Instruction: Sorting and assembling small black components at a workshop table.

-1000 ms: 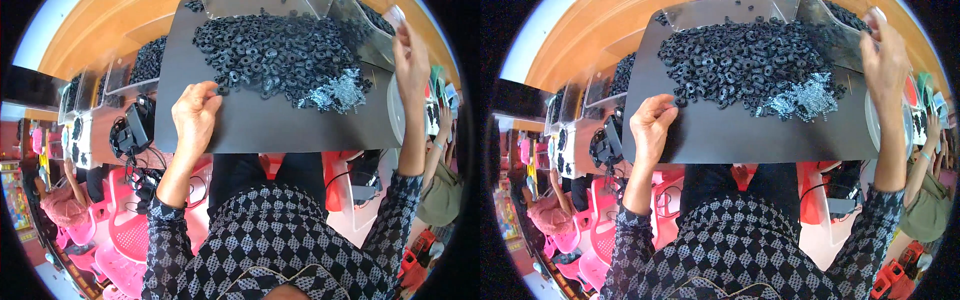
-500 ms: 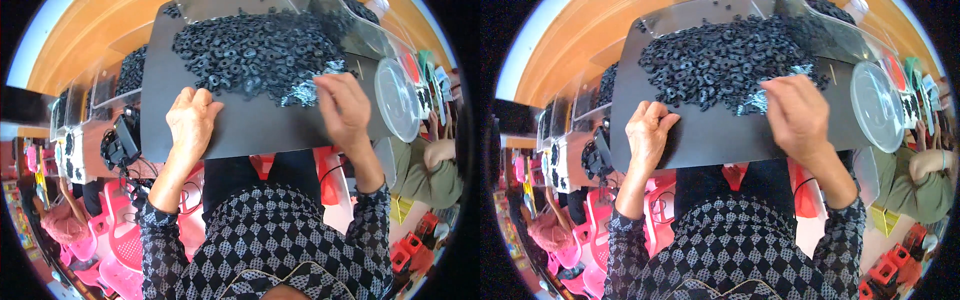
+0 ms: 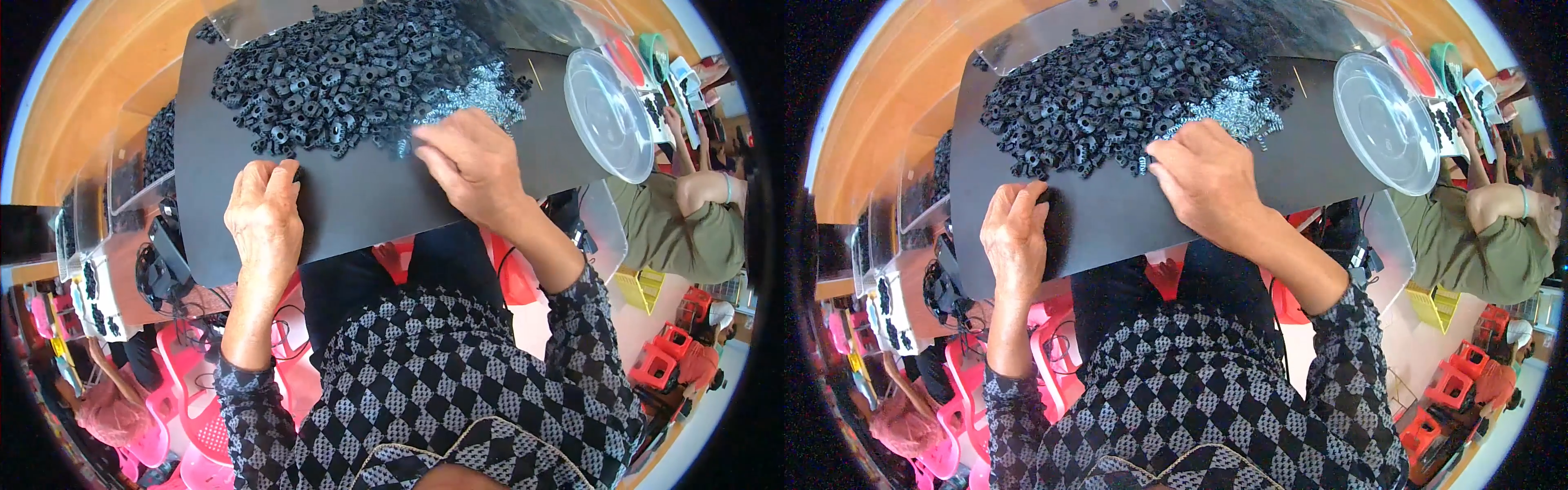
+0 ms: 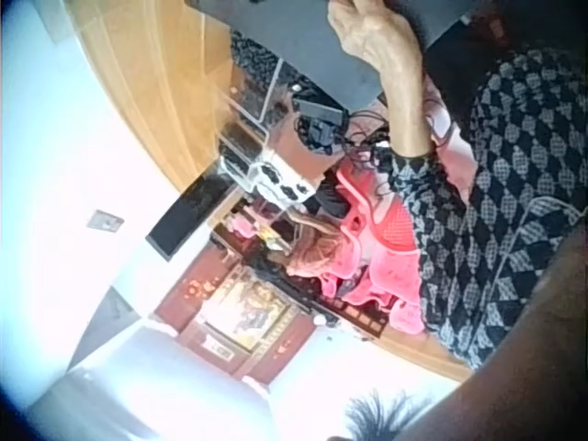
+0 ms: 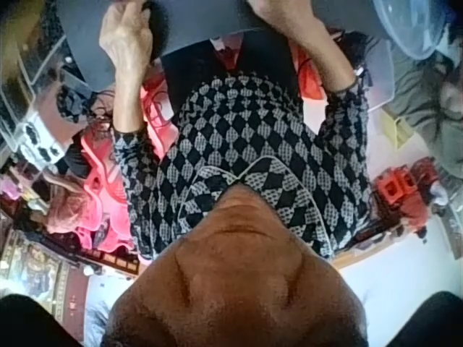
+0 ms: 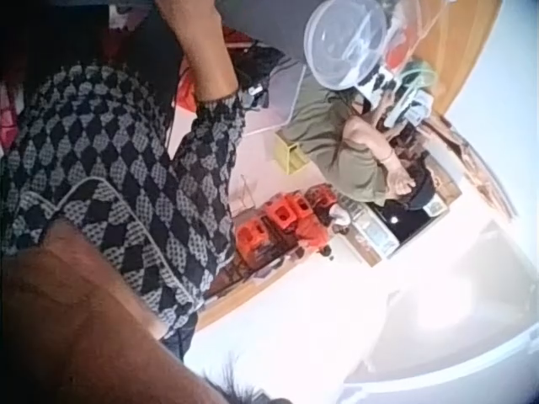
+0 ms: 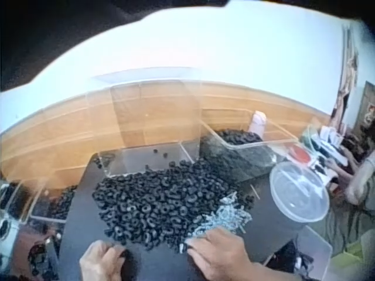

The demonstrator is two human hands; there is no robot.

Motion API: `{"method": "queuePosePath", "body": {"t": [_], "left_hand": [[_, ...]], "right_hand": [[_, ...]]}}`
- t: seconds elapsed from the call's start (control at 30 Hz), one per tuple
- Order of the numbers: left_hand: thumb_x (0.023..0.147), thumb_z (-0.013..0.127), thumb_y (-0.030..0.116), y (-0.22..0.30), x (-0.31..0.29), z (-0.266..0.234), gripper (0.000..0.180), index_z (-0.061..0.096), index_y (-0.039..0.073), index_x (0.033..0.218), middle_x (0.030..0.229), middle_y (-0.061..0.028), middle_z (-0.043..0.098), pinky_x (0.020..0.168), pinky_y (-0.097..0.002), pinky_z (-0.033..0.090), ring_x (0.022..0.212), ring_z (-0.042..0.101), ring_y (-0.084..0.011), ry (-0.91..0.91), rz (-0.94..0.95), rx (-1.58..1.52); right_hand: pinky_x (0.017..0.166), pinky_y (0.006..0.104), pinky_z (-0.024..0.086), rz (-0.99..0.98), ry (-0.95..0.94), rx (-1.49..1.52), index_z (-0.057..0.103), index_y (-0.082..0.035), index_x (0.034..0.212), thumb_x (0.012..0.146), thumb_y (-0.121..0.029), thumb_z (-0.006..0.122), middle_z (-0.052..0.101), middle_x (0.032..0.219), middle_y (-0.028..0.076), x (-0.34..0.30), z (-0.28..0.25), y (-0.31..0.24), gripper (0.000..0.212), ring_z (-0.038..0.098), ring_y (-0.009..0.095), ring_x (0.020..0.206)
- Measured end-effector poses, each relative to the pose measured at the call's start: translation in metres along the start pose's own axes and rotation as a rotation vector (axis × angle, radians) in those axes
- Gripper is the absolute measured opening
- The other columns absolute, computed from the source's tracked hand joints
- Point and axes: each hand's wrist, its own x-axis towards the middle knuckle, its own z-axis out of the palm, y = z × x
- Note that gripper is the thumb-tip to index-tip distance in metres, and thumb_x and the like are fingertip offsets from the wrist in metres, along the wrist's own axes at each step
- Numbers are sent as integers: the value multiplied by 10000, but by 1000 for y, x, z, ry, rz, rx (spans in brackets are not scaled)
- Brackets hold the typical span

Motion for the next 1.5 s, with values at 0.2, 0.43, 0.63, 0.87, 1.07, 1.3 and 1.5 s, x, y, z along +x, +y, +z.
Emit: {"method": "queuePosePath", "body": {"t": [0.2, 0.43, 0.63, 0.87, 1.07, 1.3, 1.5], "left_hand": [[742, 623, -55, 13, -5, 2, 205, 647, 15, 933, 735, -85, 558, 616, -285, 456, 644, 556, -194, 4, -180, -383], [789, 618, -52, 24, -7, 13, 182, 632, -6, 965, 751, -25, 553, 609, -220, 431, 663, 523, -99, 52, -334, -717], [835, 616, 10, 35, -6, 4, 173, 611, -32, 1003, 832, -81, 638, 565, -195, 456, 649, 576, -100, -62, -646, -1147], [836, 616, 4, 38, -7, 13, 174, 591, -56, 998, 836, -111, 653, 531, -208, 458, 637, 609, -129, -115, -693, -1477], [835, 613, -2, 43, -6, 11, 176, 605, -68, 998, 826, -145, 654, 524, -218, 463, 624, 608, -140, -115, -742, -1566], [848, 601, 19, 40, -10, 11, 181, 611, -61, 1010, 823, -142, 656, 520, -238, 465, 604, 594, -143, -72, -738, -1455], [835, 614, 4, 37, -13, 12, 183, 621, -55, 1009, 825, -106, 658, 528, -213, 460, 618, 594, -119, -59, -709, -1439]], "right_hand": [[573, 341, 441, -55, -126, -111, 648, -55, 857, 664, -27, 708, 539, 739, 66, 2, 15, 7, 205, 532, 240, 701], [599, 326, 451, -33, -64, -14, 645, -55, 833, 658, -34, 711, 542, 745, 68, 6, 11, -4, 188, 532, 237, 713], [577, 334, 445, -83, -133, -36, 631, -34, 833, 642, -41, 723, 523, 759, 78, 3, 17, -6, 213, 519, 241, 693], [600, 336, 415, -198, -61, -153, 514, -34, 688, 634, -42, 588, 431, 712, 80, 0, 26, -5, 92, 457, 239, 697], [548, 328, 419, -189, -94, -139, 591, 16, 792, 622, 22, 675, 474, 726, 88, 5, 26, -12, 190, 481, 244, 681], [572, 333, 425, -198, -47, -162, 557, -25, 738, 624, -23, 639, 475, 718, 83, -2, 31, 0, 140, 484, 242, 686], [583, 331, 461, -65, -27, -127, 628, -54, 823, 656, -20, 709, 563, 776, 68, -1, 16, -2, 189, 555, 245, 722]]}}
